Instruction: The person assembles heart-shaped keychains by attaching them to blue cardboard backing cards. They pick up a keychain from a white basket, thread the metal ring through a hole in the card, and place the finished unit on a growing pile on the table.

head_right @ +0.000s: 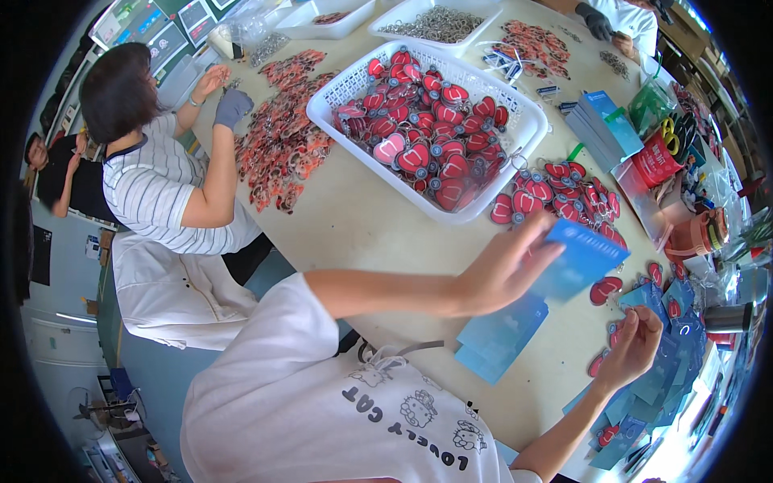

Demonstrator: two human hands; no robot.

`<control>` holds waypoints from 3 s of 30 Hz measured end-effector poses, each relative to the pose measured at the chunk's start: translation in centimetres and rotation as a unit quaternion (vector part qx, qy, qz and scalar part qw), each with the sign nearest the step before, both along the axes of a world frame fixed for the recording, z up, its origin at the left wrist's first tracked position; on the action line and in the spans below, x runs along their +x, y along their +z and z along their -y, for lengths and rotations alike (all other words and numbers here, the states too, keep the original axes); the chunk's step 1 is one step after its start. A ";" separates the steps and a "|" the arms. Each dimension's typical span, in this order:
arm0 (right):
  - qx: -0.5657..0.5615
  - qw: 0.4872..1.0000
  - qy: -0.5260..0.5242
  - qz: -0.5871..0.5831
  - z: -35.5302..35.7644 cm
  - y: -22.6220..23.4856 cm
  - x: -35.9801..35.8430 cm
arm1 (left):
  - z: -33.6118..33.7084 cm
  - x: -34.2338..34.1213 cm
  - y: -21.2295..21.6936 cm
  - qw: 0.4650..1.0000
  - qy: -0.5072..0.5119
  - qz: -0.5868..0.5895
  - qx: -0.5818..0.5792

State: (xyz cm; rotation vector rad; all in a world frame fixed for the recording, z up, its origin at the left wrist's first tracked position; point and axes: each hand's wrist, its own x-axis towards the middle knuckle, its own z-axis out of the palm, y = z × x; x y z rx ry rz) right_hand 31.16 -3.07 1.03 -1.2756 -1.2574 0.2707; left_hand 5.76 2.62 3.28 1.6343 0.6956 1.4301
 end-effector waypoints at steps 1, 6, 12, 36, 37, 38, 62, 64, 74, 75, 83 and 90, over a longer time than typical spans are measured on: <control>-0.005 0.999 0.005 0.036 0.1 0.3 -0.1 | -1.0 0.9 -0.5 1.000 0.000 -0.010 0.000; -0.046 0.997 0.068 0.011 -0.5 2.1 -1.4 | -2.1 5.0 -1.8 0.997 0.015 0.021 0.072; -0.029 0.997 0.074 -0.014 -0.4 1.9 -1.8 | -0.2 6.4 -2.3 0.995 -0.085 0.014 -0.044; -0.057 0.998 -0.017 -0.008 1.0 3.6 -5.9 | 2.1 6.5 -2.0 0.951 -0.168 0.169 -0.198; -0.056 0.998 -0.030 0.017 1.1 3.7 -5.8 | 2.1 6.5 -1.9 0.948 -0.171 0.174 -0.202; -0.054 0.997 -0.043 0.041 1.2 3.8 -5.8 | 2.1 6.6 -1.9 0.946 -0.174 0.179 -0.206; -0.002 0.953 0.158 -0.258 0.3 4.6 -6.8 | 1.8 6.8 -0.2 0.939 -0.146 0.211 -0.231; -0.015 0.960 0.151 -0.234 0.0 3.9 -6.8 | 1.6 6.7 -0.6 0.937 -0.148 0.203 -0.242; -0.119 0.966 0.093 -0.208 0.9 4.2 2.0 | -0.2 1.4 -1.2 0.960 -0.033 -0.274 0.045; -0.136 0.970 0.058 -0.191 1.0 4.4 3.9 | 0.1 -0.2 -1.2 0.922 0.024 -0.373 0.102; -0.152 0.760 -0.414 0.478 0.5 -0.2 9.7 | 2.5 -1.7 -5.3 0.880 0.104 -0.462 -0.038; -0.073 0.913 0.081 0.394 -5.0 1.8 -3.5 | 2.2 -2.8 -5.4 0.928 -0.043 -0.185 -0.320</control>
